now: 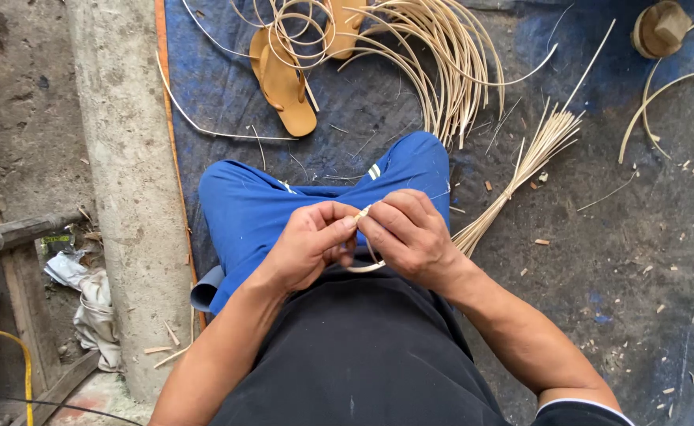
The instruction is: The person sits on the ground and bends thin bamboo strips into circular hoops, joining and pressing the ends together and shaping each hoop by hand. Finished hoops are set aside with a pile of completed rings while new strips are picked up and worked one at a time.
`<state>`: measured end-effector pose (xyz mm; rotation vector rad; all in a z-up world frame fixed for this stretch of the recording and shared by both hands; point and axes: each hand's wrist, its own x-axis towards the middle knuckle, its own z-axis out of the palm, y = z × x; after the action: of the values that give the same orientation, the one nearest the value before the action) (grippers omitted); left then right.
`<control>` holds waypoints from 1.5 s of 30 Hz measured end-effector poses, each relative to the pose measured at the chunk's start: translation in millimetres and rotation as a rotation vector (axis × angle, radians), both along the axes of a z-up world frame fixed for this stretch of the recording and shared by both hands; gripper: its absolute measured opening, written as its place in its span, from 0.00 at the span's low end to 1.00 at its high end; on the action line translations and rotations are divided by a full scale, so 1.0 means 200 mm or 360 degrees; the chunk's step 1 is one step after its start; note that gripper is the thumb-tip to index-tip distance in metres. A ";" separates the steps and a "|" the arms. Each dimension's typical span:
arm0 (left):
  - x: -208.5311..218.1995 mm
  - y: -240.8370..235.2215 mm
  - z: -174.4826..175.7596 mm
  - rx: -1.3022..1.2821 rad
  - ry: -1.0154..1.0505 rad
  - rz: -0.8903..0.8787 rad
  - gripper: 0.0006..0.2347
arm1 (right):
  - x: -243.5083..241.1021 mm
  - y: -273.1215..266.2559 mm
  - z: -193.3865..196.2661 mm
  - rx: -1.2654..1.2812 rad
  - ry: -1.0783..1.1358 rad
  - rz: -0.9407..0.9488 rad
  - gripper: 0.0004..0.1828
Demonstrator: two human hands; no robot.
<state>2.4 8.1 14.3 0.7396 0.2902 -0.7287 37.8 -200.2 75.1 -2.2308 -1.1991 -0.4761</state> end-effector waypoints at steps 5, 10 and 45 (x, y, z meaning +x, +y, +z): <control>0.01 0.04 0.09 0.0210 -0.0306 0.0132 0.11 | -0.03 0.11 -0.02 0.0522 0.0737 -0.0240 0.09; -0.07 0.02 -0.03 0.0429 -0.0760 0.0419 0.07 | -0.14 0.18 -0.14 0.0955 0.1521 -0.0286 0.04; -0.13 -0.10 0.09 0.1131 -0.0639 0.0084 0.09 | -0.26 0.04 -0.06 0.0418 0.1143 -0.0479 0.22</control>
<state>-24.2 -12.6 31.8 1.5223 0.1961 -0.4006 -13.2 -192.3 63.4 -2.0729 -0.4086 0.0725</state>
